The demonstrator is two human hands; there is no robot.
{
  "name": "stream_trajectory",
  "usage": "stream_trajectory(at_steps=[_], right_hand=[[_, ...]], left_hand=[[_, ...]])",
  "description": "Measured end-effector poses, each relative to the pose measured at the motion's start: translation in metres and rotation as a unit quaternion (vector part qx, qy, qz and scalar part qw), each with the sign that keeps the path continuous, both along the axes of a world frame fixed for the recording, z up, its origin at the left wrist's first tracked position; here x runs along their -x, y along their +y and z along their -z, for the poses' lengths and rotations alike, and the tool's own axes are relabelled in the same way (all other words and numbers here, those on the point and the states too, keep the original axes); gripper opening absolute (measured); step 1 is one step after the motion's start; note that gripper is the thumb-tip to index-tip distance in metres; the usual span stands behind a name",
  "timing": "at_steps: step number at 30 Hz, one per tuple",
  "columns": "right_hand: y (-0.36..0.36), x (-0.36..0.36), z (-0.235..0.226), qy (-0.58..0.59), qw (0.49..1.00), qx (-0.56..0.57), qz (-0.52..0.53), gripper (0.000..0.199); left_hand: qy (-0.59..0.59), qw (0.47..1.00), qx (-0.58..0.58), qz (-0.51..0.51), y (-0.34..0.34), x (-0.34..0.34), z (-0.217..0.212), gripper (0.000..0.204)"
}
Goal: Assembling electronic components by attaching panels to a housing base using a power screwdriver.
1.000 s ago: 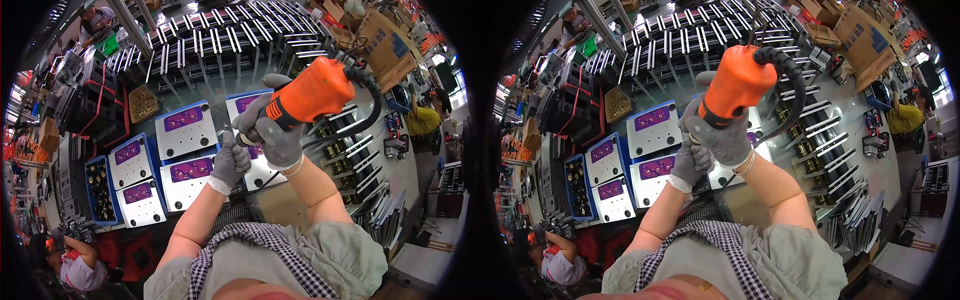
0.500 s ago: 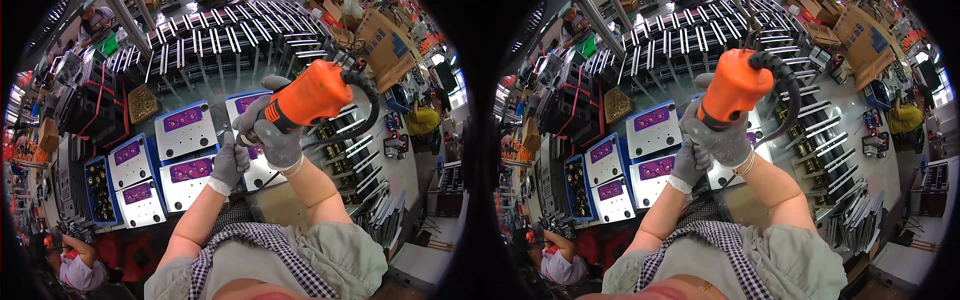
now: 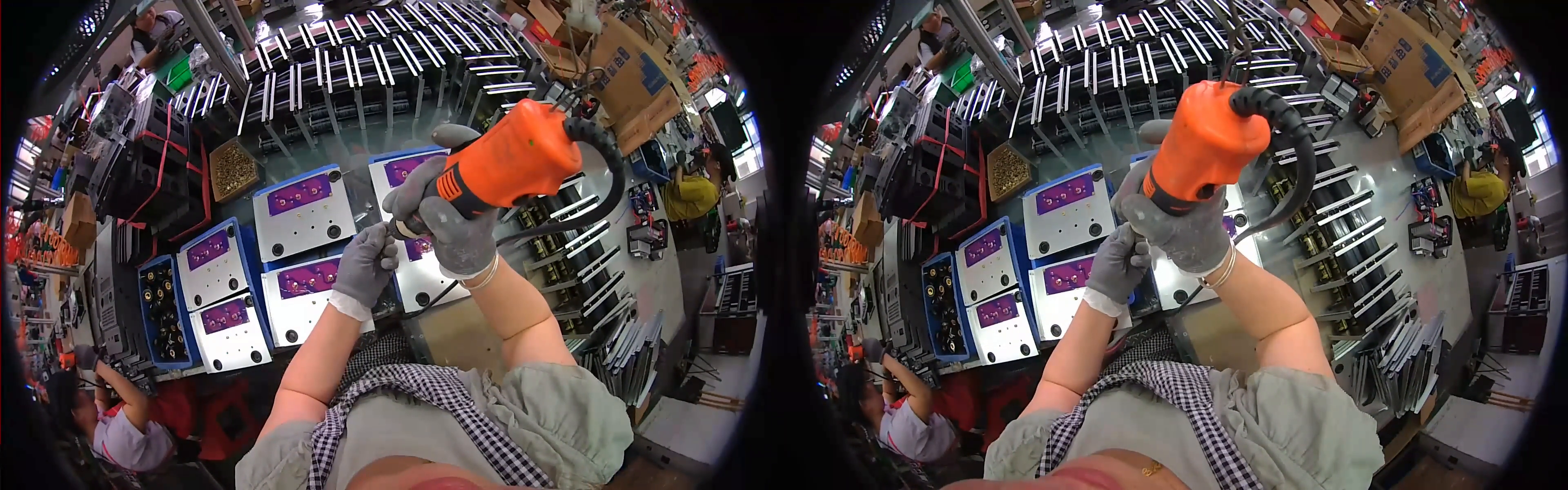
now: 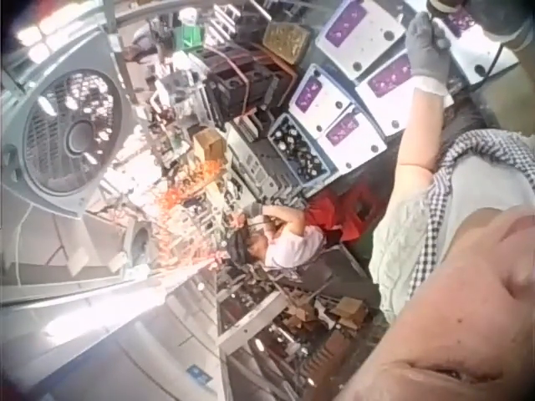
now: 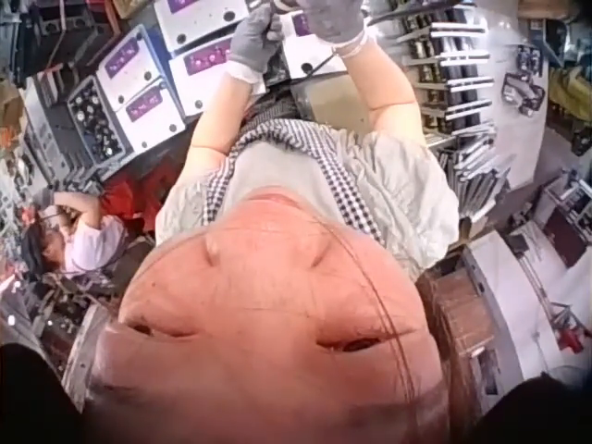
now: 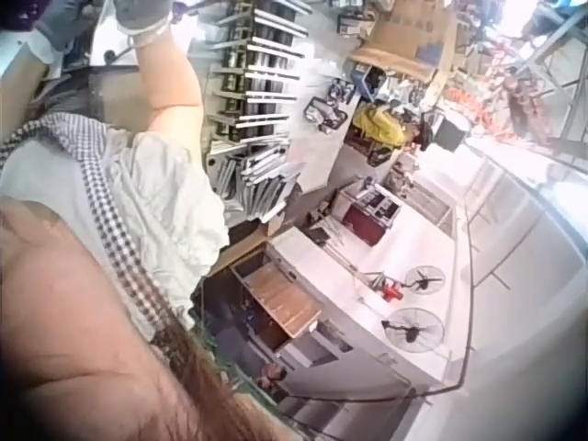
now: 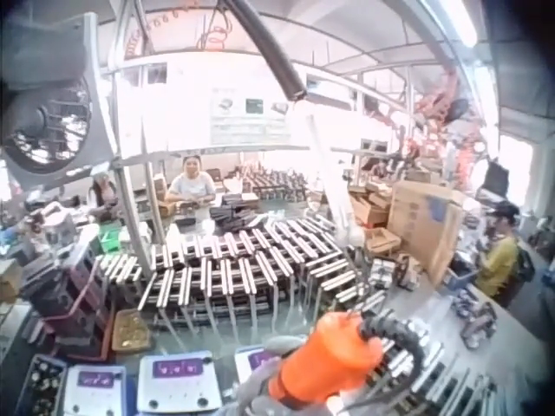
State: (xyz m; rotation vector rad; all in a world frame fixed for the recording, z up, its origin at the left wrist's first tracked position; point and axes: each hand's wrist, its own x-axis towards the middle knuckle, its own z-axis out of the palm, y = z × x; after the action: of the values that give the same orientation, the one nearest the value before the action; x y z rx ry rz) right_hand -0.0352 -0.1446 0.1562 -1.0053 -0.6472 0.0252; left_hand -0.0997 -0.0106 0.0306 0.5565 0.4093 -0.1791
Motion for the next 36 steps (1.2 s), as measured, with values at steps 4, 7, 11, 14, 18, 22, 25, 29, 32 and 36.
stream_trajectory(at_steps=[4, 7, 11, 14, 18, 22, 25, 29, 32, 36], right_hand=[[0.0005, 0.0031, -0.0034, 0.021, 1.0, -0.01, -0.003, 0.071], [-0.0005, 0.0056, -0.0057, 0.036, 0.999, 0.0, -0.001, 0.066], [-0.0005, 0.0034, -0.0051, 0.016, 1.0, 0.001, -0.005, 0.072], [0.0005, 0.0005, -0.0026, -0.004, 1.0, -0.003, 0.0, 0.075], [0.0005, -0.001, -0.0003, -0.015, 1.0, -0.015, 0.001, 0.075], [-0.0001, -0.0012, -0.0011, -0.01, 1.0, -0.015, -0.004, 0.075], [0.0003, -0.0001, -0.0038, -0.007, 1.0, -0.016, -0.005, 0.075], [-0.0005, 0.004, -0.0081, 0.025, 0.999, -0.022, -0.009, 0.07], [-0.0015, 0.0047, -0.0091, 0.044, 0.998, -0.038, -0.025, 0.07], [-0.0004, 0.0012, -0.0068, 0.001, 1.0, -0.026, -0.017, 0.072]], left_hand=[[0.003, 1.0, 0.003, 0.012, 0.0016, 0.0003, 0.0026, 0.024], [0.006, 1.0, 0.013, 0.014, 0.001, 0.0018, 0.0062, 0.025], [-0.003, 1.0, 0.001, 0.02, 0.0005, 0.0028, 0.0072, 0.027], [-0.014, 0.999, -0.018, 0.023, 0.0005, 0.0026, 0.0062, 0.029], [-0.004, 0.999, -0.04, 0.025, 0.0002, 0.0024, 0.0056, 0.033], [-0.023, 0.998, -0.032, 0.038, 0.0007, 0.0021, 0.0056, 0.034], [-0.019, 0.999, -0.028, 0.038, 0.0008, 0.0023, 0.0053, 0.034], [-0.027, 0.998, -0.039, 0.041, 0.0014, 0.0023, 0.0047, 0.034], [-0.043, 0.997, -0.038, 0.053, 0.0029, 0.0023, 0.0044, 0.035], [-0.045, 0.996, -0.045, 0.064, 0.0046, 0.0031, 0.0068, 0.038]])
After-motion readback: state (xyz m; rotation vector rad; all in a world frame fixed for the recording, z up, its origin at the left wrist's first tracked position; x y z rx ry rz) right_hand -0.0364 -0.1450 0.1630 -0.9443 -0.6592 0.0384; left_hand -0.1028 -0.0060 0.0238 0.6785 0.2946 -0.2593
